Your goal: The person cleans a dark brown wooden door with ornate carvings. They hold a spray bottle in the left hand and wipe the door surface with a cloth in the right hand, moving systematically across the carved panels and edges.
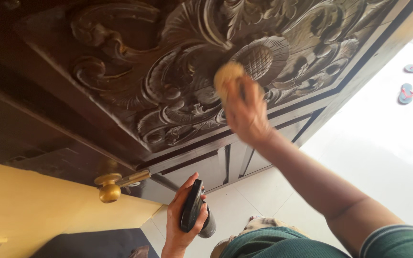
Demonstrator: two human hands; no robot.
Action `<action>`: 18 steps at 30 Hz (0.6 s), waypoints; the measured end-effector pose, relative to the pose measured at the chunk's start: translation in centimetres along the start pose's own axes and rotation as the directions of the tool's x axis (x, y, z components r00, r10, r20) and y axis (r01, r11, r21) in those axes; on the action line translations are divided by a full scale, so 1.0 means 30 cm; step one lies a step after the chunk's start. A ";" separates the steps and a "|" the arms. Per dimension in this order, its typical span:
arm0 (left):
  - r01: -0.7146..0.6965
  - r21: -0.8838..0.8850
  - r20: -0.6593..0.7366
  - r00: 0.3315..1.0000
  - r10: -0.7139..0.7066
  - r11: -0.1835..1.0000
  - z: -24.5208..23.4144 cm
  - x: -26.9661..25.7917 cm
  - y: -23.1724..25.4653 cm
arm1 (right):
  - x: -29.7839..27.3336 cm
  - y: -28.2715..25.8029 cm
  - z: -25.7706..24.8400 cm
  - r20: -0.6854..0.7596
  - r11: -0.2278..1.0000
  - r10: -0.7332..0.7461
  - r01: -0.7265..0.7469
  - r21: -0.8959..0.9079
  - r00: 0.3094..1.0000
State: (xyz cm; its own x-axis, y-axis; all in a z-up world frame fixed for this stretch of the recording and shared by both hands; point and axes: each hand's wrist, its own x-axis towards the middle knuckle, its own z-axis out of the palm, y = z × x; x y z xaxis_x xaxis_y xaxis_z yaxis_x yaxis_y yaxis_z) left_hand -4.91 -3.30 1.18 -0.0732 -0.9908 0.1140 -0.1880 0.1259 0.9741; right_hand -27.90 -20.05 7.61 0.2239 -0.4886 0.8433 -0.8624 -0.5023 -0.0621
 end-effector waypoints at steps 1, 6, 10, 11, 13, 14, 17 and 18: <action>0.015 -0.008 0.005 1.000 -0.015 1.000 0.003 0.000 0.005 | -0.047 0.007 0.016 0.041 0.999 0.027 -0.028 0.025 0.999; -0.025 0.006 0.010 1.000 0.025 1.000 -0.006 -0.008 0.018 | -0.191 0.173 -0.001 0.219 0.990 0.136 -0.125 -0.061 0.966; 0.017 0.017 -0.003 1.000 -0.017 1.000 -0.019 -0.007 0.009 | -0.170 0.280 -0.092 0.009 0.992 0.122 -0.122 -0.019 0.992; 0.024 0.019 -0.001 1.000 -0.024 1.000 -0.020 -0.007 0.008 | -0.145 0.286 -0.116 -0.028 0.979 0.203 -0.203 0.016 0.979; 0.032 0.020 0.003 0.999 -0.032 0.999 -0.019 -0.005 0.011 | -0.067 0.284 -0.149 -0.272 0.983 0.172 -0.181 -0.009 0.947; 0.037 0.021 0.005 0.999 -0.037 0.999 -0.019 -0.003 0.014 | -0.027 0.271 -0.161 -0.282 0.985 0.169 -0.171 0.018 0.945; -0.073 0.020 0.025 0.997 0.072 0.997 -0.018 0.007 0.029 | 0.076 0.194 -0.176 -0.210 0.993 0.110 -0.097 0.069 0.972; -0.067 0.031 0.026 0.997 0.066 0.997 -0.017 0.013 0.035 | 0.104 0.159 -0.170 -0.115 0.996 0.052 -0.043 0.073 0.992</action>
State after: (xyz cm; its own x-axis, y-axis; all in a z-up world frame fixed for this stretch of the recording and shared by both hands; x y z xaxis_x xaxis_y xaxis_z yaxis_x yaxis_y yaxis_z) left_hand -4.64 -3.59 2.34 -0.1108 -0.9786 0.1733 -0.2125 0.1937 0.9578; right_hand -33.62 -20.33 12.65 0.1252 -0.4283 0.8949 -0.8357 -0.5317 -0.1375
